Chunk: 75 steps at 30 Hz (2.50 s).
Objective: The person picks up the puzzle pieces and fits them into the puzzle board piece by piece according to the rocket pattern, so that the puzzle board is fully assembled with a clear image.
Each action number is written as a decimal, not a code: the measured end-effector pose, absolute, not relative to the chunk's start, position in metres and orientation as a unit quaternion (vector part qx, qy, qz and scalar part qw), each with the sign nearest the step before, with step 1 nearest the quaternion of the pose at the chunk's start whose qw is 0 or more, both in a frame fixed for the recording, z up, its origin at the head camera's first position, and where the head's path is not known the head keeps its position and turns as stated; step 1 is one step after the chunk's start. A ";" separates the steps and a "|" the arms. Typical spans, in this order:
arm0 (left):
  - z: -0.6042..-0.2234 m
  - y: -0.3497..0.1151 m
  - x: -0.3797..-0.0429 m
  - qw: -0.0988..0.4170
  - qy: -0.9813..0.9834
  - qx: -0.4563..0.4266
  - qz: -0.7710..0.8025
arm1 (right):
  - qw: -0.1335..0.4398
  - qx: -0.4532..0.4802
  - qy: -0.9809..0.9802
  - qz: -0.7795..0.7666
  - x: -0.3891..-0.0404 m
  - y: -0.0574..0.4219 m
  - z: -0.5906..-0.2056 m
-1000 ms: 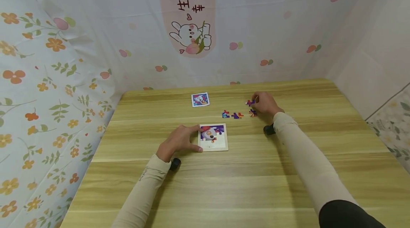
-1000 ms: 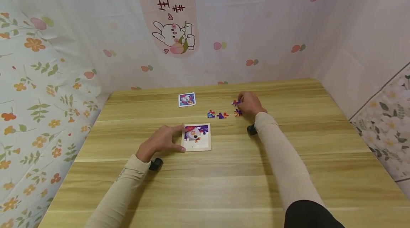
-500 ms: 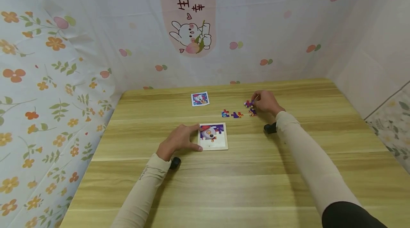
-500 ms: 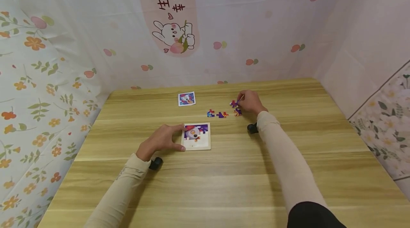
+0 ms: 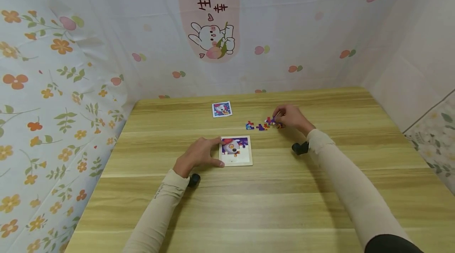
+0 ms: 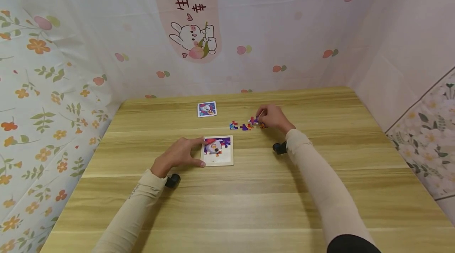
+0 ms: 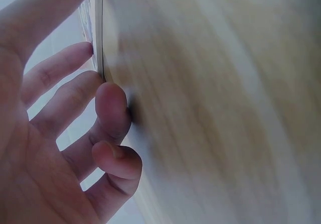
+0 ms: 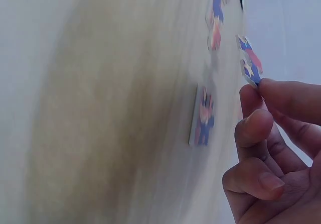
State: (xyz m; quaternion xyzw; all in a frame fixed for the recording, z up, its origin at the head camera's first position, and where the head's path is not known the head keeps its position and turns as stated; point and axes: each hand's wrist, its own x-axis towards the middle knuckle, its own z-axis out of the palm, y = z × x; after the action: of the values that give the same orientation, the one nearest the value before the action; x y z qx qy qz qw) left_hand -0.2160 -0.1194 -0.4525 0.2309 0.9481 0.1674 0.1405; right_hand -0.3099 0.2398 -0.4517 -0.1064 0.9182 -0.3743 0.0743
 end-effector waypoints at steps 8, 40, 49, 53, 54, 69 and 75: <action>-0.453 -0.119 -0.216 0.140 0.949 0.231 0.166 | 0.116 -0.117 0.903 -0.398 -0.294 0.226 -0.450; -0.450 -0.115 -0.216 0.147 0.950 0.225 0.156 | 0.207 -0.221 0.842 -0.447 -0.258 0.166 -0.460; -0.451 -0.115 -0.217 0.142 0.951 0.228 0.154 | 0.203 -0.224 0.840 -0.450 -0.257 0.162 -0.463; -0.451 -0.115 -0.217 0.144 0.951 0.228 0.152 | 0.210 -0.226 0.838 -0.450 -0.255 0.158 -0.462; -0.451 -0.115 -0.217 0.144 0.951 0.228 0.152 | 0.210 -0.227 0.838 -0.449 -0.255 0.157 -0.462; -0.452 -0.117 -0.217 0.140 0.950 0.233 0.157 | 0.184 -0.243 0.866 -0.396 -0.257 0.151 -0.467; -0.453 -0.118 -0.218 0.139 0.950 0.233 0.154 | 0.146 -0.282 0.884 -0.344 -0.252 0.147 -0.463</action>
State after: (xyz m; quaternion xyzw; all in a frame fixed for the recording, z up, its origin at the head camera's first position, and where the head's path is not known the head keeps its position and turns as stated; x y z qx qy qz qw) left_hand -0.2177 -0.1175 -0.4528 0.2327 0.9502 0.1541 0.1388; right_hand -0.2522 0.1470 -0.4633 -0.2817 0.8839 -0.3437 0.1456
